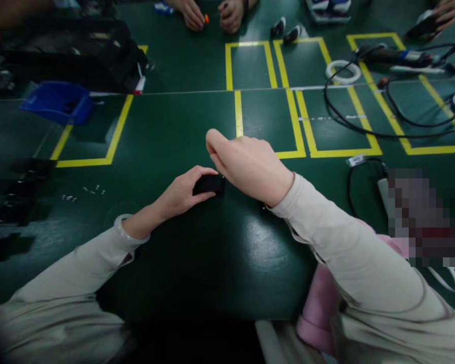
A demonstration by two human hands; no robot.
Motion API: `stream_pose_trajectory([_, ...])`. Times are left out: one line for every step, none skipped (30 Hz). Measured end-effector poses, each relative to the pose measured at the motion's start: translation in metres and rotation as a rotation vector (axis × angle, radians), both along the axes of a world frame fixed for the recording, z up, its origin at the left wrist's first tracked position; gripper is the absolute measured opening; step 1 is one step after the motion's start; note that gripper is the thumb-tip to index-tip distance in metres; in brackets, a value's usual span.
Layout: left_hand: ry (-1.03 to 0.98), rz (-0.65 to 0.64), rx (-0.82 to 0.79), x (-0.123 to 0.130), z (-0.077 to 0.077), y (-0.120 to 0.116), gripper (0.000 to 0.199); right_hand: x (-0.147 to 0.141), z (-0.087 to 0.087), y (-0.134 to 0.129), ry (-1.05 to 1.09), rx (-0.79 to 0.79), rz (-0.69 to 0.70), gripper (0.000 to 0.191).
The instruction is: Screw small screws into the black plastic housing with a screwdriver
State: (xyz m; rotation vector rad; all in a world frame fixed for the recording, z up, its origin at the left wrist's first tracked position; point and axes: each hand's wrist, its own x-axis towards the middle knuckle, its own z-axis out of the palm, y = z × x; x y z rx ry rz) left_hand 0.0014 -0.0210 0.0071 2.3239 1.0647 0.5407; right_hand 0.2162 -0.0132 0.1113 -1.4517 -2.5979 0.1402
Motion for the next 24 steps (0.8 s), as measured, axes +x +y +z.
stream_pose_trajectory([0.001, 0.000, -0.001, 0.0000, 0.0002, 0.0001, 0.041, -0.0001, -0.0001, 0.0000, 0.005, -0.005, 0.002, 0.025])
stream_pose_trajectory([0.005, 0.000, -0.004, 0.0000, 0.0003, 0.0003, 0.041, -0.0001, 0.0000, 0.0002, 0.009, -0.010, 0.006, 0.026])
stream_pose_trajectory([0.010, 0.002, -0.007, -0.0001, 0.0003, 0.0005, 0.041, -0.0001, 0.0001, 0.0007, 0.011, -0.015, 0.010, 0.026])
stream_pose_trajectory([0.014, 0.004, -0.008, -0.0002, 0.0003, 0.0007, 0.041, 0.0001, 0.0001, 0.0014, 0.012, -0.017, 0.015, 0.025])
stream_pose_trajectory([0.017, 0.005, -0.008, -0.0003, 0.0001, 0.0009, 0.042, 0.0003, 0.0001, 0.0023, 0.011, -0.017, 0.017, 0.025])
stream_pose_trajectory([0.018, 0.004, -0.009, -0.0003, -0.0002, 0.0010, 0.042, 0.0006, 0.0000, 0.0033, 0.011, -0.017, 0.020, 0.025])
stream_pose_trajectory([0.016, 0.004, -0.009, -0.0004, -0.0005, 0.0011, 0.042, 0.0010, -0.0003, 0.0042, 0.014, -0.016, 0.021, 0.026])
stream_pose_trajectory([0.013, 0.001, -0.008, -0.0004, -0.0008, 0.0012, 0.042, 0.0014, -0.0006, 0.0050, 0.020, -0.015, 0.020, 0.026])
stream_pose_trajectory([0.008, -0.001, -0.008, -0.0003, -0.0010, 0.0012, 0.042, 0.0019, -0.0009, 0.0055, 0.029, -0.016, 0.017, 0.026])
stream_pose_trajectory([0.006, -0.004, -0.009, -0.0003, -0.0011, 0.0013, 0.042, 0.0023, -0.0013, 0.0057, 0.040, -0.019, 0.015, 0.026])
stream_pose_trajectory([0.005, -0.006, -0.010, -0.0002, -0.0012, 0.0013, 0.042, 0.0026, -0.0015, 0.0057, 0.049, -0.020, 0.011, 0.026])
stream_pose_trajectory([0.004, -0.007, -0.009, -0.0002, -0.0012, 0.0013, 0.042, 0.0028, -0.0017, 0.0054, 0.054, -0.020, 0.009, 0.026])
stream_pose_trajectory([0.003, -0.008, -0.006, -0.0002, -0.0013, 0.0013, 0.042, 0.0028, -0.0019, 0.0050, 0.055, -0.017, 0.008, 0.025])
stream_pose_trajectory([0.002, -0.008, -0.003, -0.0004, -0.0013, 0.0012, 0.042, 0.0028, -0.0021, 0.0046, 0.052, -0.013, 0.009, 0.024])
stream_pose_trajectory([0.003, -0.008, -0.001, -0.0006, -0.0013, 0.0012, 0.042, 0.0026, -0.0023, 0.0042, 0.047, -0.007, 0.010, 0.023])
stream_pose_trajectory([0.004, -0.008, -0.001, -0.0008, -0.0013, 0.0011, 0.042, 0.0024, -0.0026, 0.0038, 0.042, -0.001, 0.009, 0.024])
stream_pose_trajectory([0.006, -0.008, -0.005, -0.0011, -0.0012, 0.0011, 0.042, 0.0023, -0.0029, 0.0035, 0.040, 0.005, 0.007, 0.024])
stream_pose_trajectory([0.008, -0.009, -0.009, -0.0013, -0.0011, 0.0010, 0.042, 0.0022, -0.0032, 0.0032, 0.040, 0.010, 0.003, 0.024])
stream_pose_trajectory([0.010, -0.009, -0.014, -0.0015, -0.0010, 0.0008, 0.042, 0.0021, -0.0034, 0.0029, 0.043, 0.015, -0.004, 0.025])
stream_pose_trajectory([0.011, -0.009, -0.017, -0.0017, -0.0009, 0.0007, 0.041, 0.0021, -0.0037, 0.0027, 0.047, 0.018, -0.011, 0.025])
stream_pose_trajectory([0.010, -0.010, -0.018, -0.0017, -0.0007, 0.0006, 0.041, 0.0022, -0.0038, 0.0025, 0.053, 0.020, -0.015, 0.025])
stream_pose_trajectory([0.008, -0.010, -0.017, -0.0018, -0.0006, 0.0006, 0.041, 0.0024, -0.0040, 0.0024, 0.059, 0.022, -0.016, 0.025])
stream_pose_trajectory([0.006, -0.009, -0.016, -0.0017, -0.0006, 0.0005, 0.041, 0.0026, -0.0042, 0.0024, 0.066, 0.024, -0.015, 0.025])
stream_pose_trajectory([0.003, -0.009, -0.013, -0.0017, -0.0006, 0.0005, 0.041, 0.0029, -0.0045, 0.0025, 0.070, 0.024, -0.014, 0.024])
